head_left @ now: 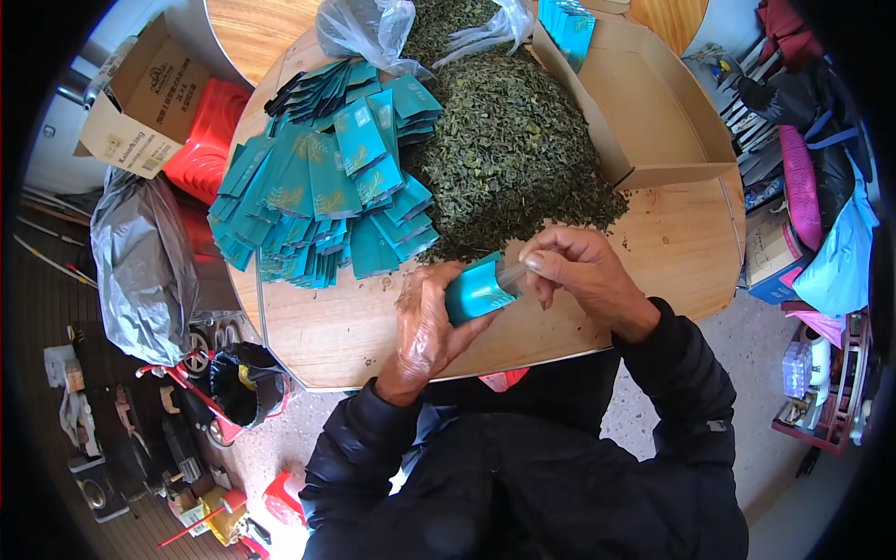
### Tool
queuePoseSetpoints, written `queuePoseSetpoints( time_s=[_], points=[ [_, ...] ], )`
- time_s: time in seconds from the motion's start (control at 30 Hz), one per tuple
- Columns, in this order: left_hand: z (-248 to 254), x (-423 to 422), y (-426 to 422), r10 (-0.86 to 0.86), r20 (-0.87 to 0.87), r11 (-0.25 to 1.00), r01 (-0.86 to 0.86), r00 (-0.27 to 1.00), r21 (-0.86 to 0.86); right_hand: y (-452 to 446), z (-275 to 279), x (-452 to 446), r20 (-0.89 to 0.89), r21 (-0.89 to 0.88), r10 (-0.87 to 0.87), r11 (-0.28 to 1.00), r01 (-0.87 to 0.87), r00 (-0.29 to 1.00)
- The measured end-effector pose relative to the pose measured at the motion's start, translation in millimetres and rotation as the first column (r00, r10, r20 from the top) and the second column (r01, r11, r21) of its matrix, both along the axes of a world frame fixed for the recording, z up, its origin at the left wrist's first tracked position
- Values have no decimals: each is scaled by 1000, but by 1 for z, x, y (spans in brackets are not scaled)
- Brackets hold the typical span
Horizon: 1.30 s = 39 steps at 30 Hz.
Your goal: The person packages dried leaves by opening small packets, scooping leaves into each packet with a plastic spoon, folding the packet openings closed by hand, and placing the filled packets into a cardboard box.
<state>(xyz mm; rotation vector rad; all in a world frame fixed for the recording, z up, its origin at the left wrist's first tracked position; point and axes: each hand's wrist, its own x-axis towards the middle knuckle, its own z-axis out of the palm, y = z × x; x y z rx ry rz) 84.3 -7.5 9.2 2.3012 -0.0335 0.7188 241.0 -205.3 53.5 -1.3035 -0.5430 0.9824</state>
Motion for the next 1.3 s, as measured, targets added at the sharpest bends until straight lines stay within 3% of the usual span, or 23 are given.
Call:
queuePoseSetpoints(
  time_s=[0.1,0.17,0.37,0.57,0.9,1.0,1.07,1.2,1.3],
  points=[
    [1,2,1,2,24,1000,-2,1000,13,-3,-9,-2,-57,-11,-6,1000,5,998],
    [1,1,0,25,29,1000,-25,999,14,-5,-7,-1,-144,24,-106,994,110,984],
    [3,1,-2,40,43,999,-40,998,-4,-12,-7,-1,-222,-23,-121,993,118,967],
    [2,-2,-1,42,-21,993,-44,999,-108,-17,-5,3,-196,-14,-123,992,123,973],
    [-6,-6,0,97,-42,991,-101,994,-91,-32,17,27,-154,92,-229,965,244,961],
    [-12,-9,0,113,-64,971,-124,992,-205,-32,4,28,-17,18,-229,973,229,973],
    [-4,-10,-1,151,54,977,-140,987,-163,-29,-3,22,151,-85,-2,996,15,989],
    [-3,-12,0,169,55,971,-157,984,-180,-12,-10,-1,223,-172,139,980,-101,965],
    [-4,-11,0,201,77,971,-188,977,-147,-5,-15,6,420,-158,93,987,-28,903]
  ],
)
